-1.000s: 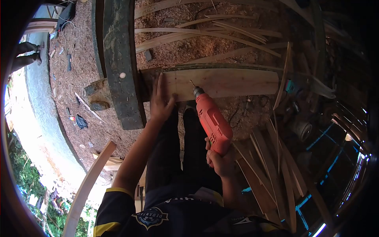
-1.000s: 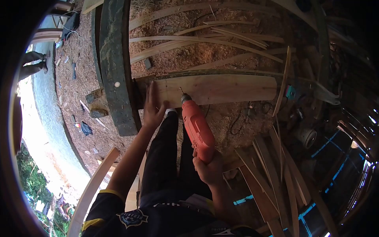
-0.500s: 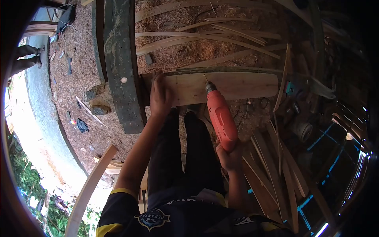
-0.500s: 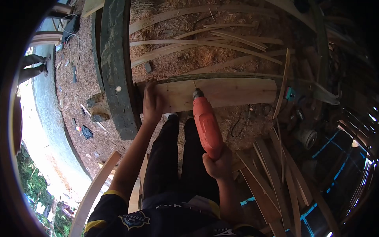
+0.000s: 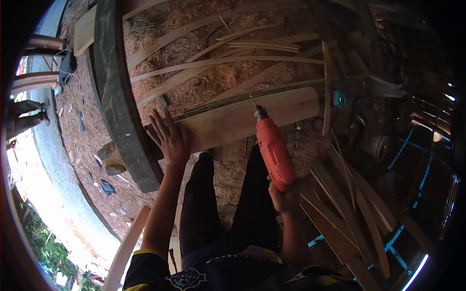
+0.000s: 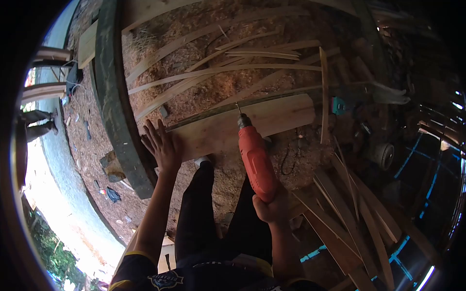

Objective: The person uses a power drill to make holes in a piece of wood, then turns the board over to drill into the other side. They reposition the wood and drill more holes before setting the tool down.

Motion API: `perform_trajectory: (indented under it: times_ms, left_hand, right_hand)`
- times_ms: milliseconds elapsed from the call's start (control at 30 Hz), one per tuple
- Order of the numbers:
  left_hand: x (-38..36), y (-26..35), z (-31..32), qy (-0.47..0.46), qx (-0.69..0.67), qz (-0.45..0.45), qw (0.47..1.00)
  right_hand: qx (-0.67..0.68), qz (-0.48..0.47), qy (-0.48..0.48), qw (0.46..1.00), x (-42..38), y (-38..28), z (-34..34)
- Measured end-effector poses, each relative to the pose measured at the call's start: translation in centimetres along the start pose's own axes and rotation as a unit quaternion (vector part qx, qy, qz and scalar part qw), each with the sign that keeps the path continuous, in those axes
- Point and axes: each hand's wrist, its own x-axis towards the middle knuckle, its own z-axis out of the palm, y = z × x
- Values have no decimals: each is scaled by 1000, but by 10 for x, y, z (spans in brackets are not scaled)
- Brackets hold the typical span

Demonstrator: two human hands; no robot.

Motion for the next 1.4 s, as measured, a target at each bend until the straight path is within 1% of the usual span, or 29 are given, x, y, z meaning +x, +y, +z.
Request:
perform_trajectory:
  times_ms: [100, 133, 167, 233, 267, 300, 367, 400, 467, 567, 600, 633, 700, 733, 767, 800, 833, 867, 900, 933, 967, 1033, 1067, 1100, 1167, 1233, 1300, 1333, 1400]
  left_hand:
    - [10, 38, 12, -8, 32, 19, 999]
    - [14, 56, 17, 1, -1, 25, 1000]
    - [19, 76, 23, 2, -2, 34, 999]
    - [30, 129, 30, -15, -48, 54, 997]
    - [34, 156, 41, -9, -74, 77, 994]
    - [40, 186, 48, -9, -75, 85, 994]
    - [50, 250, 62, -45, -106, 144, 983]
    - [57, 286, 64, -44, -108, 148, 982]
    - [70, 354, 66, -26, -218, 209, 953]
    - [87, 421, 87, -16, -239, 209, 948]
    - [89, 436, 95, -7, -220, 191, 957]
    - [87, 441, 112, -8, -220, 197, 955]
    - [84, 447, 137, -25, -78, 111, 990]
    - [84, 454, 133, -32, -42, 109, 993]
    - [85, 459, 131, -33, -41, 115, 992]
    - [86, 459, 130, -45, -58, 103, 992]
    - [86, 459, 130, -57, -75, 90, 991]
    - [86, 458, 130, -21, -60, 116, 991]
    - [86, 458, 129, -22, -58, 118, 991]
    - [87, 459, 128, -39, -84, 112, 989]
    - [88, 460, 128, -57, -110, 107, 986]
    - [89, 462, 127, -47, -113, 114, 986]
    - [88, 462, 127, -37, -117, 117, 985]
    - [88, 463, 127, -41, -116, 126, 984]
    - [89, 462, 128, -55, -121, 118, 984]
    - [90, 465, 125, -48, -116, 140, 982]
    - [90, 467, 123, -63, -115, 146, 981]
    - [91, 471, 124, -71, -115, 157, 978]
    - [90, 471, 121, -74, -97, 151, 981]
  right_hand:
    - [15, -6, 18, 1000, 10, 15, -38]
    - [28, 14, 17, 999, 11, 22, -54]
    - [41, 35, 16, 998, 12, 30, -71]
    - [33, 32, 46, 998, 19, 45, -105]
    - [22, 28, 66, 997, 24, 52, -122]
    - [24, 28, 73, 997, 31, 59, -140]
    - [2, 17, 95, 995, 50, 73, -176]
    - [2, 16, 100, 995, 58, 82, -197]
    - [9, 69, 95, 993, 68, 103, -235]
    - [31, 99, 104, 989, 90, 131, -285]
    - [33, 100, 110, 988, 97, 141, -300]
    - [32, 108, 106, 988, 104, 150, -314]
    - [35, 113, 107, 987, 122, 158, -338]
    - [169, 138, 110, 970, 132, 157, -347]
    - [300, 163, 113, 933, 140, 157, -355]
    - [366, 119, 116, 916, 148, 175, -359]
    - [368, 120, 119, 914, 158, 181, -368]
    - [432, 118, 115, 887, 170, 187, -377]
    - [495, 115, 112, 854, 182, 193, -385]
    - [514, 106, 85, 847, 193, 208, -396]
    - [517, 104, 88, 845, 205, 223, -401]
    - [569, 105, 91, 811, 226, 249, -412]
    - [550, 113, 107, 821, 234, 258, -415]
    - [553, 112, 115, 817, 241, 269, -419]
    - [609, 109, 94, 780, 253, 289, -423]
    - [622, 104, 110, 768, 260, 295, -430]
    - [643, 76, 108, 755, 265, 303, -440]
    - [645, 77, 121, 750, 266, 311, -450]
    - [659, 61, 99, 743, 274, 320, -470]
